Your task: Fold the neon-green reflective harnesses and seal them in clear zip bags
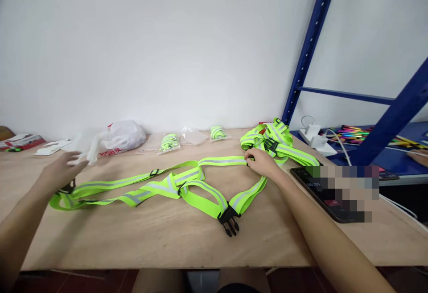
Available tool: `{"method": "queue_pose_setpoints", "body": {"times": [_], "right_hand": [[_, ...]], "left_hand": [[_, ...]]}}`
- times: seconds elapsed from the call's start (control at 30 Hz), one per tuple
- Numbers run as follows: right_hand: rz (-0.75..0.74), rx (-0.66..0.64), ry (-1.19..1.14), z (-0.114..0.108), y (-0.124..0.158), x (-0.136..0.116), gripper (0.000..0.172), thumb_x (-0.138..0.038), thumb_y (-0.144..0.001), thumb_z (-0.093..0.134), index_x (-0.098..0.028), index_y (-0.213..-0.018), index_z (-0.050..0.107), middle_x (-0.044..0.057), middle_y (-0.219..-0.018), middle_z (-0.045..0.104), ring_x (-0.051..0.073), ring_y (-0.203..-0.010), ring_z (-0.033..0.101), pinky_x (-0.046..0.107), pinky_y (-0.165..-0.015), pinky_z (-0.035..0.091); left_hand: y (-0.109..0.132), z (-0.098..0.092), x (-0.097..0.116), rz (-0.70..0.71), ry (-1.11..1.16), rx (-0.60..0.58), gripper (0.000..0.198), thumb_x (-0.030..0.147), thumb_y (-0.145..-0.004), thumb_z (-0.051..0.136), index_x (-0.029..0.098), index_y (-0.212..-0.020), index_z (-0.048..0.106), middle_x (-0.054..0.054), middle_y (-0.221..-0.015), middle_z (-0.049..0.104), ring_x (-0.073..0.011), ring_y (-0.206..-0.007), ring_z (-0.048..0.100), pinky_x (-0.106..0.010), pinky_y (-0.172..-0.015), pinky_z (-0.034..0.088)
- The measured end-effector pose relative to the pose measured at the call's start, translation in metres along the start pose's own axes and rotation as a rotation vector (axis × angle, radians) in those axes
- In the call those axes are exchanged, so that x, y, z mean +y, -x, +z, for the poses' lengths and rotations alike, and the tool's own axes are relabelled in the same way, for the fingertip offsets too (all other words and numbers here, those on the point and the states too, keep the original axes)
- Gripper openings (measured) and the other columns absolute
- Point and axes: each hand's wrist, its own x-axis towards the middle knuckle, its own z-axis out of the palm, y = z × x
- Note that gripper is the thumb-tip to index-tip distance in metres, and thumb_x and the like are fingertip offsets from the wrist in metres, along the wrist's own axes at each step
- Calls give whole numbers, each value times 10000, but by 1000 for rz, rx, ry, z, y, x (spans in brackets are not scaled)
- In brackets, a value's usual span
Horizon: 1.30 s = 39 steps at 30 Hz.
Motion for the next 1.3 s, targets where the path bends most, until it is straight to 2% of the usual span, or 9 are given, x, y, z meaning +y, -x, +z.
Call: {"method": "queue_pose_setpoints", "body": {"times": [0.13,0.23,0.33,0.5,0.63,0.77,0.9,1.1,1.3], "right_hand": [[-55,26,104,6,0,-7,276,-176,-842,463,-171,-998,691,116,-1125,702,267,-1071,628,373,-933,458],[-144,94,61,5,4,-22,287,-228,-908,433,-167,-1042,679,129,-1151,696,279,-1102,622,405,-967,447],[-209,10,-83,1,11,-46,291,-312,-958,417,-192,-998,679,102,-1068,725,248,-989,656,372,-888,474],[-200,-390,-299,-3,22,-83,287,-459,-914,539,-211,-856,673,41,-865,724,205,-798,643,303,-707,467],[-169,-633,-346,-1,27,-102,319,-493,-726,770,-211,-823,655,-4,-765,679,172,-702,588,257,-601,405],[-196,-639,-295,1,30,-107,295,-440,-702,792,-203,-791,641,7,-839,679,178,-761,579,257,-631,397],[-254,-664,-287,3,28,-98,105,-309,-807,660,-205,-792,667,15,-863,684,177,-800,589,262,-681,413],[-196,-585,-292,10,17,-60,180,-374,-847,615,-211,-780,651,13,-851,679,186,-790,587,279,-688,415],[-61,-567,-286,-4,6,-26,331,-517,-829,597,-206,-715,590,23,-794,623,200,-753,560,294,-670,414]], "left_hand": [[21,51,84,348,-2,-311,281,449,-850,541,225,-945,682,-41,-1024,748,-264,-972,684,-329,-807,503],[51,92,140,581,98,-695,340,457,-916,489,208,-1013,700,-76,-1077,741,-250,-963,671,-330,-827,484],[74,122,166,663,134,-912,337,458,-906,515,200,-974,721,-72,-945,750,-229,-818,666,-302,-720,456],[84,140,157,615,127,-1027,255,406,-872,555,208,-810,704,-27,-720,693,-197,-643,603,-278,-584,369],[80,143,147,551,154,-937,305,428,-919,495,201,-882,695,-27,-739,679,-202,-675,595,-284,-617,381],[71,138,148,441,207,-849,394,514,-927,479,177,-796,634,-9,-689,604,-169,-638,538,-267,-578,358],[58,122,148,277,333,-965,467,614,-910,483,180,-850,643,18,-674,582,-133,-573,493,-243,-528,347],[44,106,136,375,426,-972,450,584,-933,468,216,-1090,676,-35,-1099,683,-206,-939,603,-287,-788,465],[38,102,119,264,417,-857,477,600,-909,509,207,-1128,666,-14,-828,633,-136,-623,527,-225,-533,402]]}}
